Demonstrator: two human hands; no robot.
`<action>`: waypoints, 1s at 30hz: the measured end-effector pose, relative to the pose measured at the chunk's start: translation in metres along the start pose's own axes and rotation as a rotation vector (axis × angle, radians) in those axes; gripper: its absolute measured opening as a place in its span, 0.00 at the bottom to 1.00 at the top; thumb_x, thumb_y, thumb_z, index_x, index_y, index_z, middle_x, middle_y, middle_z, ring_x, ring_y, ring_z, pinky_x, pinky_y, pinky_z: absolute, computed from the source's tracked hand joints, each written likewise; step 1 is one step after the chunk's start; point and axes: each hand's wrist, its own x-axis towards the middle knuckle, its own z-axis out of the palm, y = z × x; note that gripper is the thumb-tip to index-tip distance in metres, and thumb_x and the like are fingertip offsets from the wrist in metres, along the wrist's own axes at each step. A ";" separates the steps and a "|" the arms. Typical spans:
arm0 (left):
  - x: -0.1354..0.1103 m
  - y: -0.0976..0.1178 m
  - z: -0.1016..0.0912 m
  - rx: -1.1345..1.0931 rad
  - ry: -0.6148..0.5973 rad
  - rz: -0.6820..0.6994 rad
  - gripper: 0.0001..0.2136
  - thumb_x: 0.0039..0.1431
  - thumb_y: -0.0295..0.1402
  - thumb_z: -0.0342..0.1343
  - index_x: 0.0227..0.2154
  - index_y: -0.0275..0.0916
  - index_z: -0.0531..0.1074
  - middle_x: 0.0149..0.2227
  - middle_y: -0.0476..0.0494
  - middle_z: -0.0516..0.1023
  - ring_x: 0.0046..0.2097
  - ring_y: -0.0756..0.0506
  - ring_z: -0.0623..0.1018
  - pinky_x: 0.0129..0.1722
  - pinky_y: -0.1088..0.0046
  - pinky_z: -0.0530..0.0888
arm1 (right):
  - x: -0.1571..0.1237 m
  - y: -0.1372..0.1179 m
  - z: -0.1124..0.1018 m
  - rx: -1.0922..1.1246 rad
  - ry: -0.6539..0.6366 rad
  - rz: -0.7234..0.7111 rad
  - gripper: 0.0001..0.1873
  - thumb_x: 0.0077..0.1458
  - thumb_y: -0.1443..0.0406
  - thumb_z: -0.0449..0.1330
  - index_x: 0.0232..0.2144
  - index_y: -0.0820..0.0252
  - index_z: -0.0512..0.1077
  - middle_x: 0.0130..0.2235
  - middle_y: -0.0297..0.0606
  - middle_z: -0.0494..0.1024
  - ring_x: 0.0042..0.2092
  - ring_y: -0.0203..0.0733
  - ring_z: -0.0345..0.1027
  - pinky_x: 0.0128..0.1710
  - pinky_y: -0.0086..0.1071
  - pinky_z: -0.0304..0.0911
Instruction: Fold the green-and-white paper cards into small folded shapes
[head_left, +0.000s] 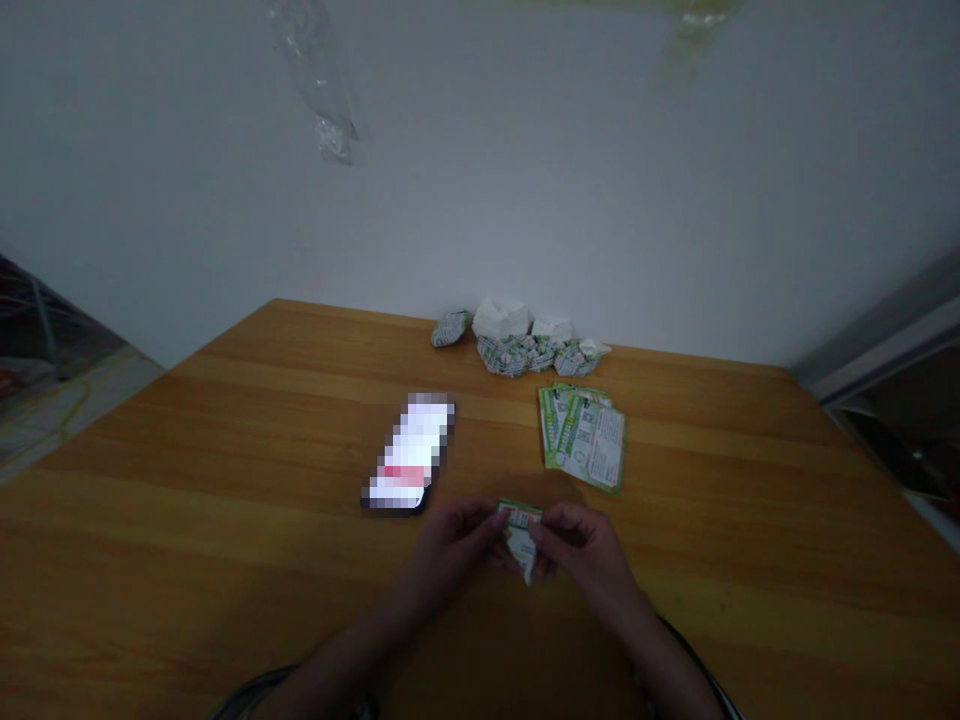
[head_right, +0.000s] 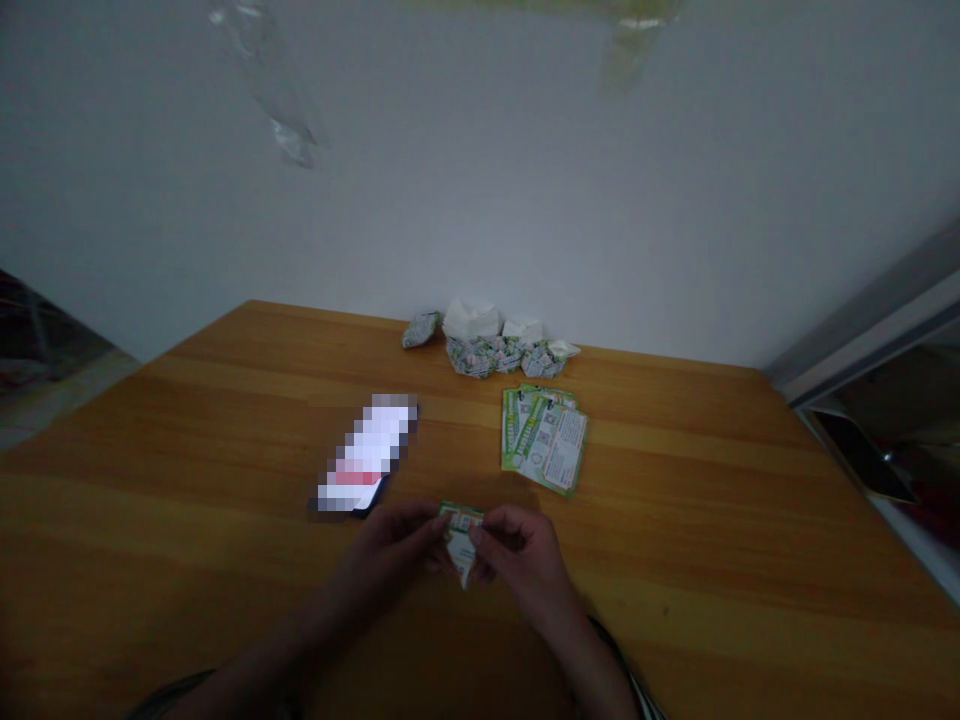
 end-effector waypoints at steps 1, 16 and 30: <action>0.000 0.001 0.000 0.003 0.015 0.000 0.14 0.55 0.41 0.58 0.33 0.32 0.75 0.26 0.44 0.79 0.26 0.50 0.77 0.25 0.79 0.71 | 0.000 0.000 0.000 0.013 -0.016 0.005 0.16 0.47 0.55 0.67 0.27 0.63 0.72 0.19 0.33 0.76 0.19 0.33 0.68 0.19 0.24 0.62; -0.002 0.002 -0.001 0.034 -0.017 0.075 0.11 0.51 0.38 0.62 0.30 0.34 0.73 0.26 0.46 0.78 0.28 0.50 0.76 0.29 0.76 0.72 | -0.001 -0.002 0.005 0.044 0.006 0.038 0.18 0.42 0.55 0.69 0.23 0.62 0.68 0.16 0.29 0.72 0.15 0.30 0.63 0.16 0.22 0.58; -0.001 0.011 -0.006 -0.180 -0.077 -0.064 0.16 0.52 0.39 0.61 0.43 0.38 0.73 0.35 0.42 0.81 0.34 0.43 0.80 0.37 0.68 0.74 | 0.000 -0.002 -0.007 -0.275 0.053 -0.257 0.06 0.47 0.69 0.63 0.24 0.57 0.80 0.23 0.35 0.78 0.25 0.37 0.70 0.25 0.28 0.63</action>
